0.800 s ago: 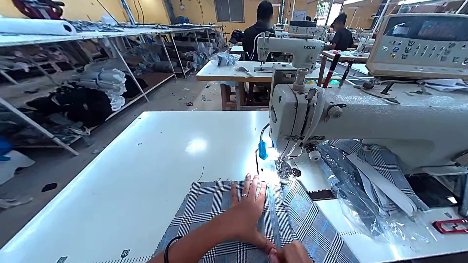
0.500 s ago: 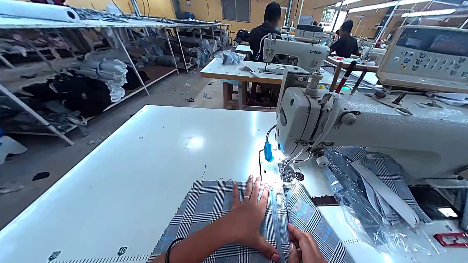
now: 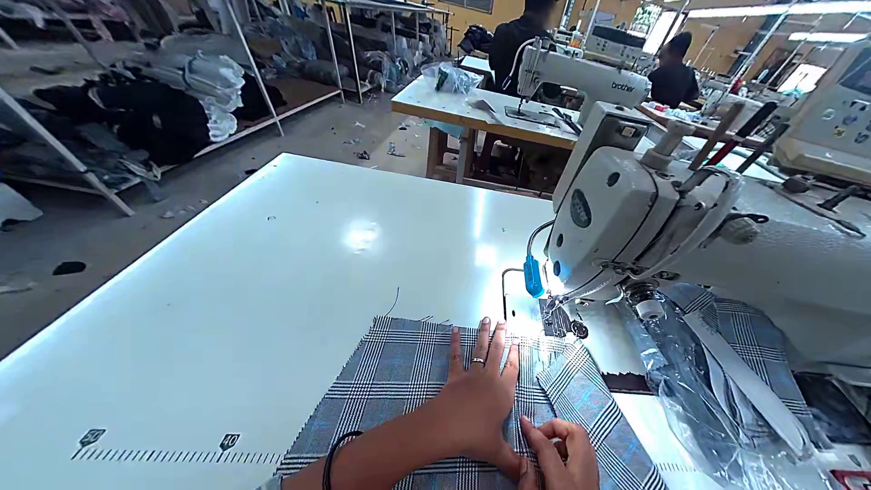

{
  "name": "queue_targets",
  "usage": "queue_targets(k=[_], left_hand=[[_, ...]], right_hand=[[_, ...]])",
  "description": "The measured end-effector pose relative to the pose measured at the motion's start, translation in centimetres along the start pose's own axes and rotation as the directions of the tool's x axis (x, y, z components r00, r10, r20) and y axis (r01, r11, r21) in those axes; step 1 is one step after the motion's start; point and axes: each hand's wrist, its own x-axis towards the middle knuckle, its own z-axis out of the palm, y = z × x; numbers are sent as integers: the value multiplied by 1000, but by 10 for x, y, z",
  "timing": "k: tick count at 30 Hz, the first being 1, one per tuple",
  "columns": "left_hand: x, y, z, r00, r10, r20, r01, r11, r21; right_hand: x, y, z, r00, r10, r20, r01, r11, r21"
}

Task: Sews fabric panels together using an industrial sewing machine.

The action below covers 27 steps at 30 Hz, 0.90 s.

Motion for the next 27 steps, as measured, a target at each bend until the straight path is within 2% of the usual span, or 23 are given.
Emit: queue_targets(k=[10, 22, 27], left_hand=[[1, -3, 1, 1000, 21, -4, -21, 999, -36], [1, -2, 0, 1000, 15, 6, -15, 1000, -23], [1, -1, 0, 1000, 5, -4, -5, 1000, -22]], right_hand=[[21, 1, -1, 994, -68, 91, 81, 986, -147], [25, -1, -6, 988, -41, 147, 59, 991, -119], [27, -6, -1, 994, 87, 65, -80, 992, -95]])
